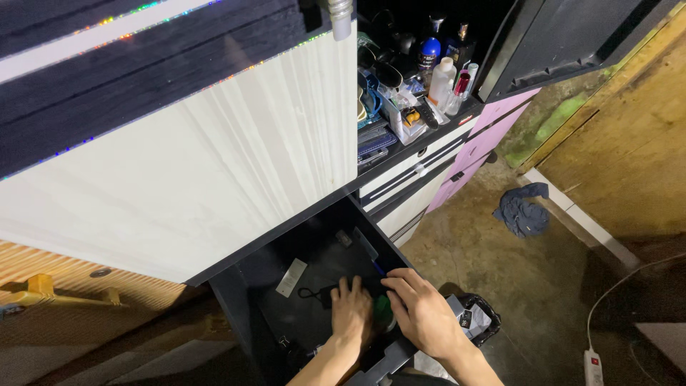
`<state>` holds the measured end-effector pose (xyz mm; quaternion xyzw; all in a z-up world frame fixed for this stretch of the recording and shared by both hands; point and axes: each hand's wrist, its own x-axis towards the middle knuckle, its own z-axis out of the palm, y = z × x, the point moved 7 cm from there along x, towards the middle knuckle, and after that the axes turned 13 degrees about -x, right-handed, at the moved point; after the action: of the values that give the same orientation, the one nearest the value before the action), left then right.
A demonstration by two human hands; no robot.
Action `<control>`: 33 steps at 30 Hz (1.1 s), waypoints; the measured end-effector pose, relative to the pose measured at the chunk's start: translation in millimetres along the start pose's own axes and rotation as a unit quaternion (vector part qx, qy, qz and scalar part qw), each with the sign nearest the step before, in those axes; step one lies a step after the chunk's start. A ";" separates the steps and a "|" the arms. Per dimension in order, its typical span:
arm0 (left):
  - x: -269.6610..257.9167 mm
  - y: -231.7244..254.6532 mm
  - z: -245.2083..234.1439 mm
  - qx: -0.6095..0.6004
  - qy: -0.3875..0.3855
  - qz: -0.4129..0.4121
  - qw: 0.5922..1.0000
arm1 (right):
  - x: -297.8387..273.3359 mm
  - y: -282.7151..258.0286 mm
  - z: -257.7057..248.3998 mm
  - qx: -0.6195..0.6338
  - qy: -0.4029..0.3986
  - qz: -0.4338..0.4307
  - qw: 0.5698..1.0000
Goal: The person opens a drawer and moves various small items including a cable, a green card, a blue card, a white container, a pen, and a small packet from the drawer to a shelf above. They also place a small plastic bag into a trash bin on the floor. The drawer is then closed.
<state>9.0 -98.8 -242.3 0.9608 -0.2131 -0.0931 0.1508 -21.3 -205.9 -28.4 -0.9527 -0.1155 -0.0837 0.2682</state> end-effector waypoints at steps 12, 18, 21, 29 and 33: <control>-15.5 19.0 -51.3 -0.068 0.065 0.058 0.994 | 1.8 3.7 0.7 0.001 -0.005 -0.004 1.000; -28.6 33.2 -73.4 0.084 -0.004 0.141 0.986 | 1.7 3.6 0.1 0.008 -0.002 -0.013 1.000; -38.9 36.4 -87.7 0.060 -0.082 0.141 0.985 | 1.0 4.0 -0.8 0.018 -0.005 -0.005 1.000; -49.5 28.3 -160.1 -0.029 -0.011 0.186 0.982 | 1.3 6.0 -4.9 0.049 -0.026 0.020 0.998; -54.2 21.9 -208.0 -0.087 0.084 0.221 0.968 | 4.2 7.7 -18.1 0.079 -0.020 0.043 0.996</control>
<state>2.9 -42.0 -34.0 0.8773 -0.3978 0.0057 0.2685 -17.0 -221.2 -16.0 -0.9341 -0.0857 -0.0436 0.3439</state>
